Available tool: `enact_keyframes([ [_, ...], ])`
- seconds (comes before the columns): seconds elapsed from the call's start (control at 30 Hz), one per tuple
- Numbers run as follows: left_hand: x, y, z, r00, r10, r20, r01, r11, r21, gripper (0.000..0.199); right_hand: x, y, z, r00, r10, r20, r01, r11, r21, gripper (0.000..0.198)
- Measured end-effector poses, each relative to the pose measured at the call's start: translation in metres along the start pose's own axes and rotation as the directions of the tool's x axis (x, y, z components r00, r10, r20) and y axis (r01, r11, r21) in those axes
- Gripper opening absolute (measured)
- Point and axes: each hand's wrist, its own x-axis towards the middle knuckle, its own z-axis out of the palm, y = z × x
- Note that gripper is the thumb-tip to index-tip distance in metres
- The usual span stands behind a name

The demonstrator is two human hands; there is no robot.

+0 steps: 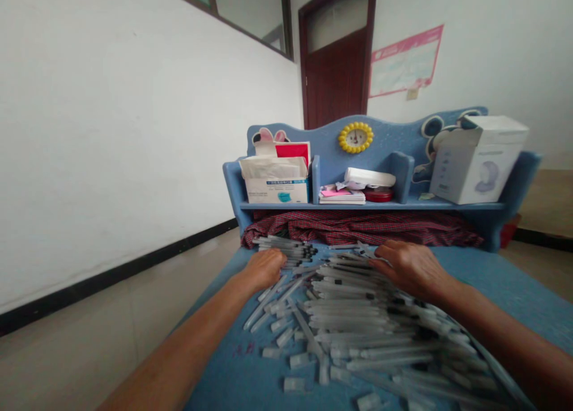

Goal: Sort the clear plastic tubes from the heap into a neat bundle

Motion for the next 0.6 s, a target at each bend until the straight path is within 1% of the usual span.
enact_keyframes([
  [0.1,-0.001,-0.002,-0.006,1.000,0.013,-0.002,-0.013,1.000,-0.002,0.020,-0.005,-0.001,-0.003,0.999,0.019,-0.046,-0.019,1.000,0.007,0.033],
  [0.23,0.000,-0.002,-0.024,1.000,0.014,-0.012,-0.014,1.000,-0.006,0.015,-0.009,-0.003,-0.008,0.992,0.053,-0.116,-0.048,0.998,0.043,0.033],
  [0.33,0.000,0.008,-0.040,0.999,0.029,-0.042,-0.031,0.999,-0.028,0.014,-0.010,-0.005,-0.009,0.990,0.072,-0.117,-0.058,0.991,0.119,0.034],
  [0.4,-0.001,0.021,-0.047,0.995,0.088,-0.051,-0.092,0.993,-0.074,0.011,-0.011,-0.008,-0.011,0.990,0.114,-0.089,-0.092,0.970,0.224,0.033],
  [0.43,-0.003,0.030,-0.049,0.989,0.134,-0.059,-0.140,0.984,-0.113,0.010,-0.011,-0.010,-0.012,0.988,0.142,-0.067,-0.116,0.947,0.299,0.032],
  [0.5,-0.007,0.049,-0.048,0.968,0.227,-0.106,-0.246,0.943,-0.224,0.010,-0.011,-0.014,-0.015,0.981,0.194,-0.015,-0.165,0.870,0.466,0.032],
  [0.53,-0.010,0.058,-0.046,0.955,0.260,-0.145,-0.292,0.911,-0.292,0.010,-0.011,-0.016,-0.017,0.978,0.210,0.012,-0.183,0.818,0.545,0.033],
  [0.6,-0.016,0.073,-0.040,0.934,0.285,-0.217,-0.351,0.850,-0.392,0.009,-0.010,-0.019,-0.020,0.971,0.230,0.065,-0.212,0.705,0.676,0.037],
])
